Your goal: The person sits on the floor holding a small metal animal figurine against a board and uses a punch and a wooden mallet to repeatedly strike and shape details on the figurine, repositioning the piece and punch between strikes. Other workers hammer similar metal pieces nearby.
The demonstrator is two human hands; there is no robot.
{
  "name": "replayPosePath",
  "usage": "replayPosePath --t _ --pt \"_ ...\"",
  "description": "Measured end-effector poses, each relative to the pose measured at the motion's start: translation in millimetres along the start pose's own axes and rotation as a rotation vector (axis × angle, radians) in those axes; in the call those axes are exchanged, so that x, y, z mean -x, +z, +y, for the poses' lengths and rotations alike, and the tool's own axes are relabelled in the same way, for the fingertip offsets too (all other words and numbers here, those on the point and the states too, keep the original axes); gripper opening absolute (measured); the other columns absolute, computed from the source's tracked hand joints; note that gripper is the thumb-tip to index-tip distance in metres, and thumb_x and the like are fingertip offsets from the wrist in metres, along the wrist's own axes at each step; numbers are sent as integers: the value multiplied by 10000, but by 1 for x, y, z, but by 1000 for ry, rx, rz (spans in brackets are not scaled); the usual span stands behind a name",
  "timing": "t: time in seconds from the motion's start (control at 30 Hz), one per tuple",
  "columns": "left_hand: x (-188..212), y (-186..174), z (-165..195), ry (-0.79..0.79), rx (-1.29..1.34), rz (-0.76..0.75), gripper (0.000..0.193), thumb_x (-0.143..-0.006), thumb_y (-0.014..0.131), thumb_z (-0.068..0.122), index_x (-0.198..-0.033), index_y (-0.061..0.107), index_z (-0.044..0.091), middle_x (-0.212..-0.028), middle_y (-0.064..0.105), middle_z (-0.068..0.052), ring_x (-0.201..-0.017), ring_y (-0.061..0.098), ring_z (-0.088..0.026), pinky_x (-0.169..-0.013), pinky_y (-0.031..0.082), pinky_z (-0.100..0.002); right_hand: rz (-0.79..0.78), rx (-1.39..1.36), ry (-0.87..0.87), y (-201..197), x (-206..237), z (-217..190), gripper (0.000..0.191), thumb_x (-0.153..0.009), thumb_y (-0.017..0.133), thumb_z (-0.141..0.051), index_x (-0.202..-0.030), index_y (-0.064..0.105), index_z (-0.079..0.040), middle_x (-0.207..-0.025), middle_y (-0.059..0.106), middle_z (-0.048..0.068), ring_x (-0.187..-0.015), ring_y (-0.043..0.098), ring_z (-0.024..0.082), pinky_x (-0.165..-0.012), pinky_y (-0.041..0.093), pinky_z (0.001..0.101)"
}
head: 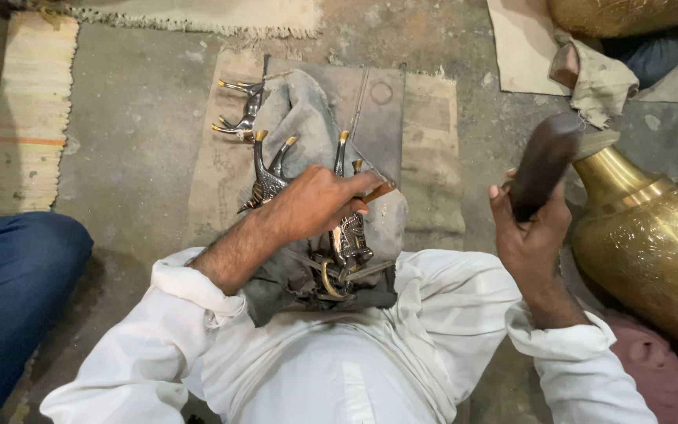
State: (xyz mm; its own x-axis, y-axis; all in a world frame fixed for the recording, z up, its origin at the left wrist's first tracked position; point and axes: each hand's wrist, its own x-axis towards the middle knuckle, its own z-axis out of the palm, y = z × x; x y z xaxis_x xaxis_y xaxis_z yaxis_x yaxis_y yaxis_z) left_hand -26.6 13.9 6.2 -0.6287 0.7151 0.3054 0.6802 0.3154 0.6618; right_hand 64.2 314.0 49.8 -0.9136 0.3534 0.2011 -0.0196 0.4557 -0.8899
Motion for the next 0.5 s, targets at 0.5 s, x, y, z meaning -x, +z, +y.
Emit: replayPosePath --t 0.5 --pt "-4 8 5 -75 -34 58 318 -922 769 213 -1124 560 86 -643 677 -151 -664 694 -402 -554 524 -490 -173 420 -108 12 -2 11 323 -921 793 -244 -1137 660 -44 -840 687 148 -698 653 286 -639 520 406"
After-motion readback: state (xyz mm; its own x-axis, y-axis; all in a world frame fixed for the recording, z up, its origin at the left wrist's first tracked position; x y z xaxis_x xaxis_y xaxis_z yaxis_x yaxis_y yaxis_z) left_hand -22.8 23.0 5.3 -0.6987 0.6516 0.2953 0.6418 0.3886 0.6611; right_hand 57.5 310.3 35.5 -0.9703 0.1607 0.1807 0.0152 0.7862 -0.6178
